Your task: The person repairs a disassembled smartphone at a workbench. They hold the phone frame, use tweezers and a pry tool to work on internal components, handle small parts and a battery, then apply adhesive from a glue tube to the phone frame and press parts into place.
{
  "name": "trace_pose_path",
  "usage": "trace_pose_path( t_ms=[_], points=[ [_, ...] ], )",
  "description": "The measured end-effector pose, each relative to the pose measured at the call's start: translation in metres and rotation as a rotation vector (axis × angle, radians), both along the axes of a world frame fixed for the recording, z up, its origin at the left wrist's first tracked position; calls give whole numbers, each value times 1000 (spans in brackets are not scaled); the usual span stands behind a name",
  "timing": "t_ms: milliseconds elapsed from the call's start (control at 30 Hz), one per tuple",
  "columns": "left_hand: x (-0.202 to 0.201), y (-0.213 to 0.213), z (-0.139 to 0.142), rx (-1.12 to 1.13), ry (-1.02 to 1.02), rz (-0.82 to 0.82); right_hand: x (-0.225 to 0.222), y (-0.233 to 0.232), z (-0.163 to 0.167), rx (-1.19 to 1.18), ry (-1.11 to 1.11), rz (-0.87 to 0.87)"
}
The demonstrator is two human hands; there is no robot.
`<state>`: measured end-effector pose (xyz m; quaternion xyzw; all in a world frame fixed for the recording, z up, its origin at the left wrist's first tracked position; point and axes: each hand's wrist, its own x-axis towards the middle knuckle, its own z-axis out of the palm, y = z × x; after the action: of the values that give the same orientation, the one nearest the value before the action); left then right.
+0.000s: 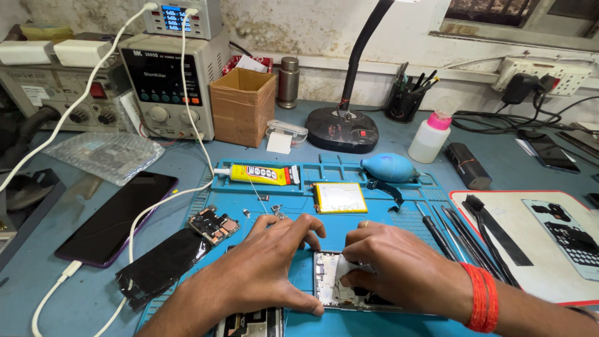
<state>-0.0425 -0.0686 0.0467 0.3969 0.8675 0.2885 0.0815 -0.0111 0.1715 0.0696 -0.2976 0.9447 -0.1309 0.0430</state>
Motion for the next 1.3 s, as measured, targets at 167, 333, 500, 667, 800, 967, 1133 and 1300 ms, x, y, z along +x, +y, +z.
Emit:
trace_pose_path(
  t_ms=[167,333,500,667,800,967,1133,1300],
  points=[
    [0,-1,-4,25,4,-11,-7,2,-2,-60,134,51],
    [-1,-2,-5,50,60,-30,-11,6,-9,-41,99,27],
    [1,-1,-1,58,41,-33,-9,3,-14,-43,111,26],
    [3,-1,1,12,-32,28,-7,2,-9,-100,173,3],
    [3,-2,-1,43,26,-3,-6,1,-9,-75,164,-31],
    [2,-2,-4,39,4,-13,2,-1,-14,-119,167,-74],
    [1,-3,-3,21,-9,6,1,5,-6,9,69,-97],
    [3,0,-1,23,-1,8,0,-4,-10,-100,166,-112]
  ],
)
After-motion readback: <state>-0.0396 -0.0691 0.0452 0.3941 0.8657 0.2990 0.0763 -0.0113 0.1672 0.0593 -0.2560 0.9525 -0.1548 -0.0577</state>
